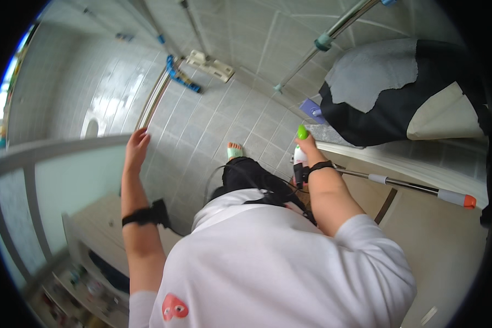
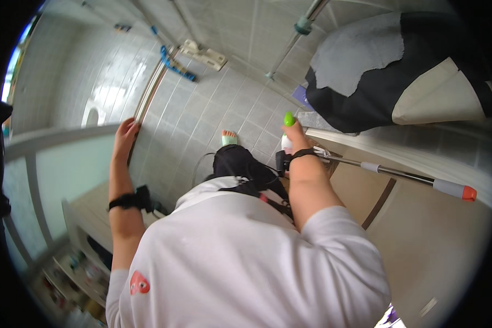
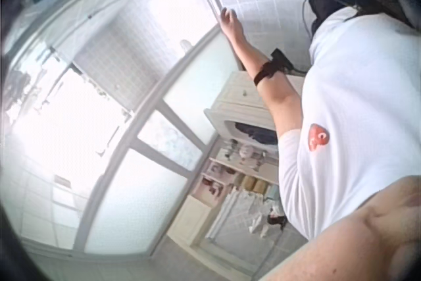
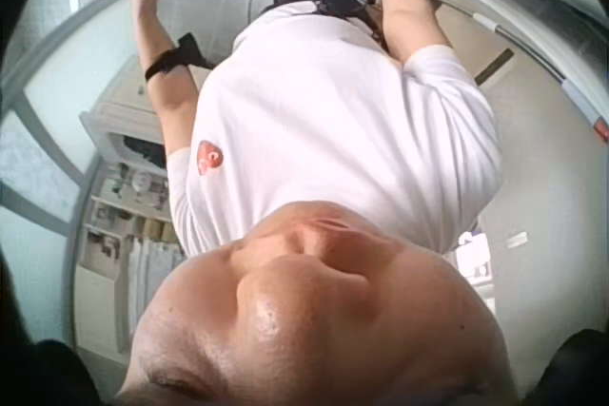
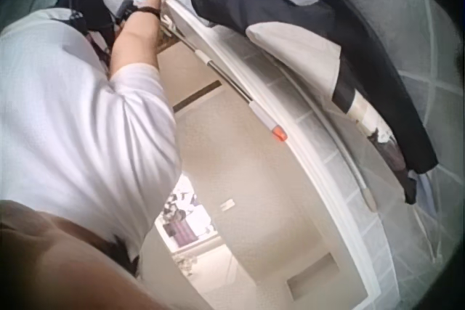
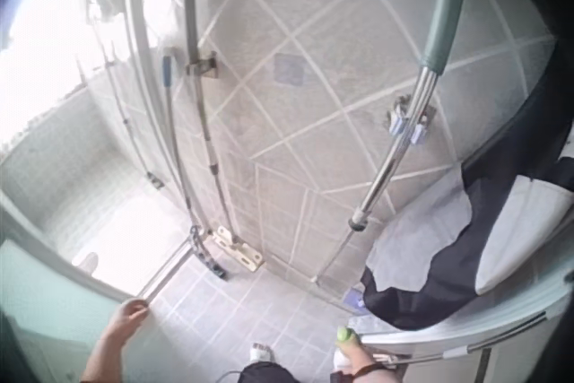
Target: The person walks from a living area into a bathroom while carrying a spray bottle, then sets it down and uses a mop to clean the tiled floor. The person moves the mop back and forth across the floor, covering the area around the toilet and sink.
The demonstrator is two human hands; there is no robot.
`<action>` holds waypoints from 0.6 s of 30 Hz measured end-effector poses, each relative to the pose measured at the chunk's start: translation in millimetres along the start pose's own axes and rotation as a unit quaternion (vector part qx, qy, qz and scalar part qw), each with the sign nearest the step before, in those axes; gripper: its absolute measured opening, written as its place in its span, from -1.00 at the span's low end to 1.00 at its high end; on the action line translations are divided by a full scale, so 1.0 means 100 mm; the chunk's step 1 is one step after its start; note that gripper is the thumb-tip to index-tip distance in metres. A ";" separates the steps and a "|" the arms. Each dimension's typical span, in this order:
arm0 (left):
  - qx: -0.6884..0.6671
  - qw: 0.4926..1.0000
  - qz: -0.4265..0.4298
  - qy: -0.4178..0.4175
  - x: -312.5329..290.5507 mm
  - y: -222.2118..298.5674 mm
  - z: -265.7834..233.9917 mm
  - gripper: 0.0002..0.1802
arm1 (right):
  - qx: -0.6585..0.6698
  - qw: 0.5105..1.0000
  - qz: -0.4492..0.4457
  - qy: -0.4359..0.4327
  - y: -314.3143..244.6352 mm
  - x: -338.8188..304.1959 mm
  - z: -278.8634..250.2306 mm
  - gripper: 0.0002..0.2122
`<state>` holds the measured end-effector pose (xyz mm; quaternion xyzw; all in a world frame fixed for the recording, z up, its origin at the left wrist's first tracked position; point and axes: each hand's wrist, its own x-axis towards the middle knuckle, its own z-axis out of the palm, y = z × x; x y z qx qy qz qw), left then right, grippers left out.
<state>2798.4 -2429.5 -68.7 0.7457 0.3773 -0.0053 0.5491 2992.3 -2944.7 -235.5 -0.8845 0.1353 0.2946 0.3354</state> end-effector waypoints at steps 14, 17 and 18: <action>0.222 0.958 -0.047 -0.177 2.33 0.71 -0.32 -0.53 | 0.097 0.985 0.080 0.115 -0.88 -0.48 0.90 -0.50; 0.308 0.907 0.053 -0.283 2.78 0.96 0.34 -0.59 | 0.171 0.968 0.104 0.154 -1.10 -0.86 1.10 -0.53; 0.333 0.862 0.170 -0.341 2.77 1.04 0.65 -0.57 | 0.201 0.961 0.084 0.170 -1.21 -0.99 1.16 -0.56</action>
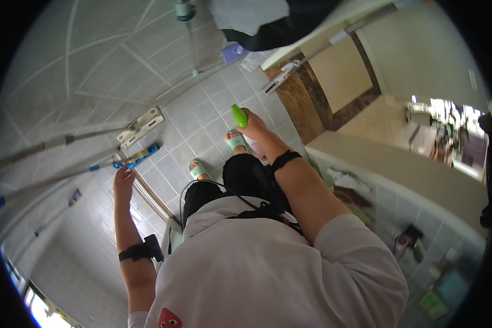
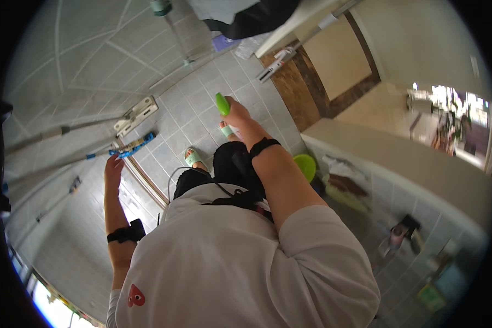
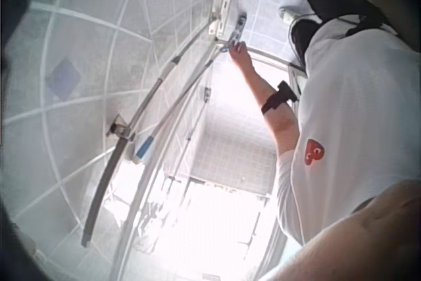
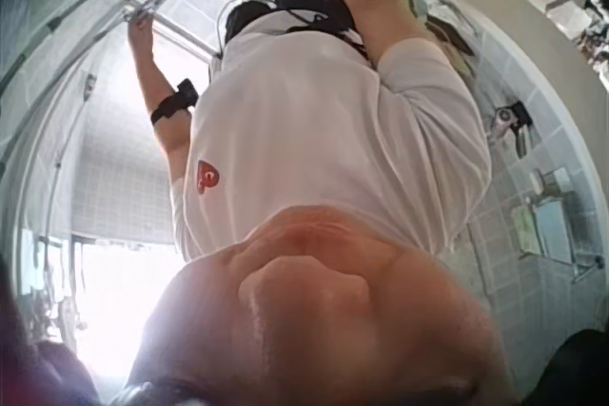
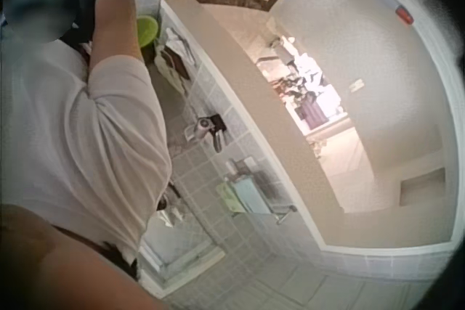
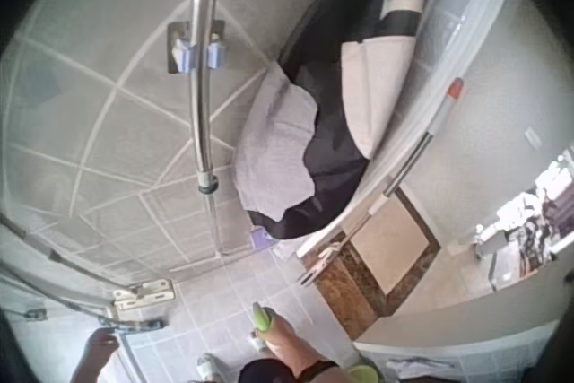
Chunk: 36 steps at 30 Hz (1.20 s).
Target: The person walks from a living area into a bathroom while carrying a spray bottle, then sets it down and uses a mop to clean the tiled floor. The person moves the mop back and forth across the floor, covering the area around the toilet and sink.
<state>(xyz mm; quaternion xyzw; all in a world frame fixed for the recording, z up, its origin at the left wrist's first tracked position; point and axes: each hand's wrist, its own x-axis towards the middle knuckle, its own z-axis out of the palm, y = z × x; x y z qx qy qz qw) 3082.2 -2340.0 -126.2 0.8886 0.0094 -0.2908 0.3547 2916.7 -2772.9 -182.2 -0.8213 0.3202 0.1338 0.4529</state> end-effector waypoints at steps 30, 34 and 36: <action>-0.236 0.953 0.127 -0.144 0.12 3.21 3.31 -0.40 | 0.152 0.895 -0.059 0.414 0.88 1.34 -4.26 -0.84; -0.261 0.944 0.128 -0.153 0.09 3.28 3.45 -0.44 | 0.146 0.890 -0.148 0.405 1.22 1.07 -4.88 -0.85; -0.254 0.949 0.113 -0.149 0.07 3.31 3.52 -0.42 | 0.116 0.901 -0.159 0.386 1.28 1.11 -5.08 -0.87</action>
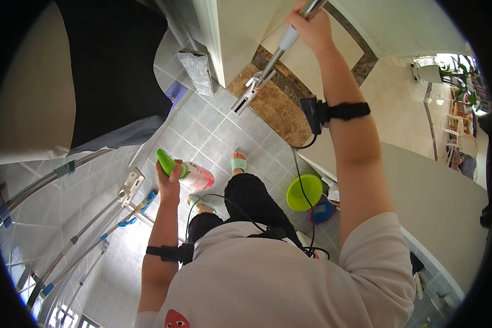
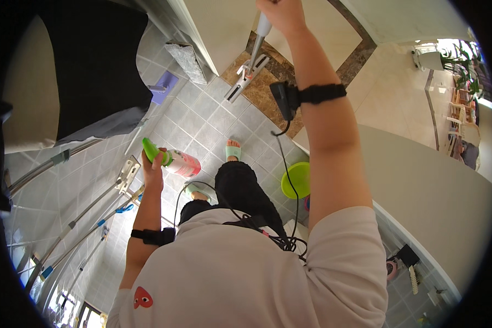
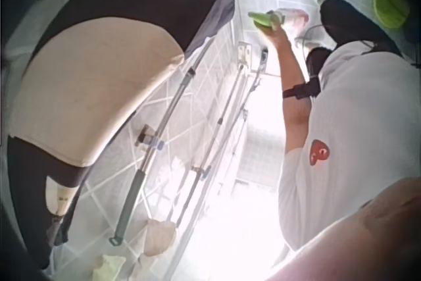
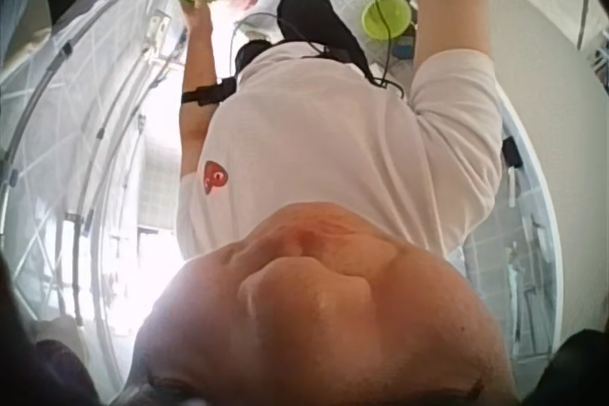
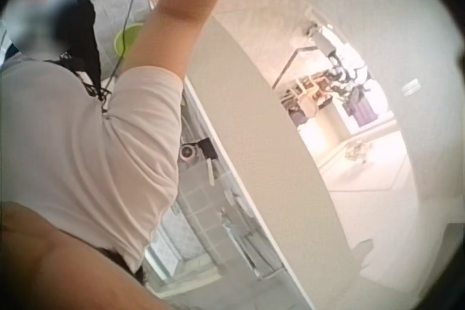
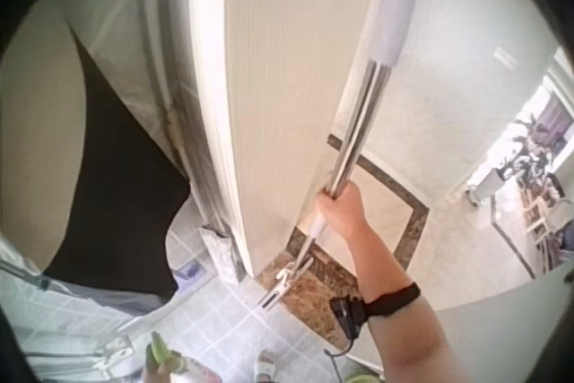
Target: The person walks from a living area into a bathroom while carrying a spray bottle, then sets it down and uses a mop to clean the tiled floor. The person moves the mop back and forth across the floor, covering the area around the toilet and sink.
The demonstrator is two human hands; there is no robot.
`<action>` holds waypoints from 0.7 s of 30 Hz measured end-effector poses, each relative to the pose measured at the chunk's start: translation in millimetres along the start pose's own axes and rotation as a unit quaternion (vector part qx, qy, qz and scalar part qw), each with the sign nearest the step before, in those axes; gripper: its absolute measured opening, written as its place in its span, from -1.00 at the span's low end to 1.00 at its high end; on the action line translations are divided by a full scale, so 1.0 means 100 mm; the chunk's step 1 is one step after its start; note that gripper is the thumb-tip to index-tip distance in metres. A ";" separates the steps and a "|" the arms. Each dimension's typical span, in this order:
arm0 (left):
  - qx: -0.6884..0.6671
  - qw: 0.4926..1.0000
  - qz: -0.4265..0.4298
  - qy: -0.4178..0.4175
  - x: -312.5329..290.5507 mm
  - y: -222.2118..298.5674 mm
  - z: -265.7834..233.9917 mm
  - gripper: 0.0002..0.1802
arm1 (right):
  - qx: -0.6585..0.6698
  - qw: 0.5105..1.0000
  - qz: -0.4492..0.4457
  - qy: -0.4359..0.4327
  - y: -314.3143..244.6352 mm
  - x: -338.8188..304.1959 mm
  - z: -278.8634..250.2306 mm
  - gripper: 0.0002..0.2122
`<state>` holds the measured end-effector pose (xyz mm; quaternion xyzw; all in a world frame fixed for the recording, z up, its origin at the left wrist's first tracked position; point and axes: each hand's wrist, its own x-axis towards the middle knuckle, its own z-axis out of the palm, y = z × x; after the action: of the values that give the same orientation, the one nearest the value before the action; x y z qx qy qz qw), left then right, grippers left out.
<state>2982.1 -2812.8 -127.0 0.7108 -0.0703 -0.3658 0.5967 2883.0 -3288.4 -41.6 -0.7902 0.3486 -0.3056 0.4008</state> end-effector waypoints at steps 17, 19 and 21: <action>0.049 0.998 -0.033 0.015 -0.09 -0.16 0.06 -0.40 | 0.018 0.995 0.056 0.076 0.76 0.84 0.13 -0.72; 0.054 0.997 -0.050 0.024 -0.08 -0.17 0.05 -0.40 | -0.036 0.996 0.070 0.043 0.92 0.84 0.08 -0.66; 0.035 0.998 -0.038 0.027 -0.05 -0.16 0.05 -0.42 | -0.044 0.987 0.015 0.151 0.90 0.68 0.04 -0.69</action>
<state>2970.0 -2809.2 -139.3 0.7426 -0.0401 -0.3665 0.5592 2897.8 -3379.9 -105.7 -0.7468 0.4298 -0.3996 0.3129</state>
